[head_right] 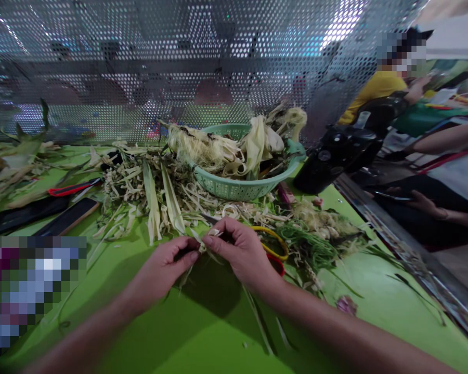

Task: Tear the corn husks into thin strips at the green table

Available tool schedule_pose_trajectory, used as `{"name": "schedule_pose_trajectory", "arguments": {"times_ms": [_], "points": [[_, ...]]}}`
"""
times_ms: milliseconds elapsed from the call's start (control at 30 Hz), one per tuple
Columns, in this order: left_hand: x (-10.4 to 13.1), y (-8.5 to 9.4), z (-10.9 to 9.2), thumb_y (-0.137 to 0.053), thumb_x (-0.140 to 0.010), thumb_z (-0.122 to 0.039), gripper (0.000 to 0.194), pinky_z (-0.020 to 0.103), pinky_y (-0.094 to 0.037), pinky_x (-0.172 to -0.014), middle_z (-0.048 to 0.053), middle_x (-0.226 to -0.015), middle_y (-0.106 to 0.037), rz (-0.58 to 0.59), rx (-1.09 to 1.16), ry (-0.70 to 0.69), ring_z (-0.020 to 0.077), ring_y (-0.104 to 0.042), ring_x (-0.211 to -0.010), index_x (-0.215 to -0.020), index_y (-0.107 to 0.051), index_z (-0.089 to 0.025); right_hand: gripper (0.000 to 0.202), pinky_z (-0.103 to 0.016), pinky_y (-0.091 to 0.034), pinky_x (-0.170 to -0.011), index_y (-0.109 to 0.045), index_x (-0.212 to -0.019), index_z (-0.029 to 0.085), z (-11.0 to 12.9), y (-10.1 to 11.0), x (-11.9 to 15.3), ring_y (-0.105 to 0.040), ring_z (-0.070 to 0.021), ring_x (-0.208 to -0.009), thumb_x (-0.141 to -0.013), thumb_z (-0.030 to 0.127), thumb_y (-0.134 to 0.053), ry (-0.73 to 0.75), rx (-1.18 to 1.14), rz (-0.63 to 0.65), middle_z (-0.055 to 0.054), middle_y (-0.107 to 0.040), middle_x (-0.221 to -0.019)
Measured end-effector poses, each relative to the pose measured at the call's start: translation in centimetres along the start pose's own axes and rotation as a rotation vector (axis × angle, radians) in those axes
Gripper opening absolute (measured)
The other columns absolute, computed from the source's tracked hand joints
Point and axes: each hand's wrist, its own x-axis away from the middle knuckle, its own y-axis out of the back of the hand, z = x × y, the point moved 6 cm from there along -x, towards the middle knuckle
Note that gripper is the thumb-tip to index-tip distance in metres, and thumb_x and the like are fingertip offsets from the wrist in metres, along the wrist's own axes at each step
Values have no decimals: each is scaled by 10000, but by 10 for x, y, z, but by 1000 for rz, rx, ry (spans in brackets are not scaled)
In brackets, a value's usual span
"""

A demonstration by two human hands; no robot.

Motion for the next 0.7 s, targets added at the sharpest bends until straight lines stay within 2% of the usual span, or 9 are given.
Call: {"name": "schedule_pose_trajectory", "arguments": {"times_ms": [133,233,367,467,567,700], "points": [[1,1,0,-492,-849,-290,163,277,-414,-710,37,-833,-611,-27,-14,-5,161,-533,-786,-843,-604,-172,244,-232,-386,-563,-596,-729,185,0,0,0,-467,-105,-602,-748,406,-695,22,14,-4,15,-537,-652],[2,1,0,-514,-844,-310,156,277,-419,-719,29,-828,-601,1,103,50,152,-533,-782,-866,-592,-177,238,-229,-381,-554,-599,-739,182,1,1,1,-462,-102,-596,-752,400,-693,14,19,-2,15,-537,-656],[2,2,0,-546,-833,-367,239,306,-427,-784,43,-929,-613,12,320,95,161,-559,-862,-1003,-573,-201,255,-229,-383,-542,-586,-712,181,2,0,1,-471,-105,-590,-746,409,-696,1,45,14,13,-543,-653],[1,1,1,-615,-787,-385,290,307,-423,-782,41,-901,-615,17,328,83,160,-556,-844,-1002,-579,-193,237,-238,-415,-583,-593,-702,181,2,-2,1,-505,-112,-621,-752,389,-695,4,53,55,4,-571,-680],[-1,0,4,-644,-764,-366,247,298,-422,-763,29,-839,-610,0,296,79,153,-547,-809,-911,-589,-175,188,-249,-448,-638,-618,-804,193,1,-4,1,-546,-127,-686,-756,357,-697,-3,-4,82,-8,-601,-757],[-3,4,8,-625,-780,-330,189,285,-421,-757,23,-825,-608,-71,322,79,142,-544,-794,-870,-590,-167,269,-255,-467,-683,-599,-978,216,1,-2,0,-568,-139,-765,-753,321,-702,1,-96,28,-18,-610,-835]]}}
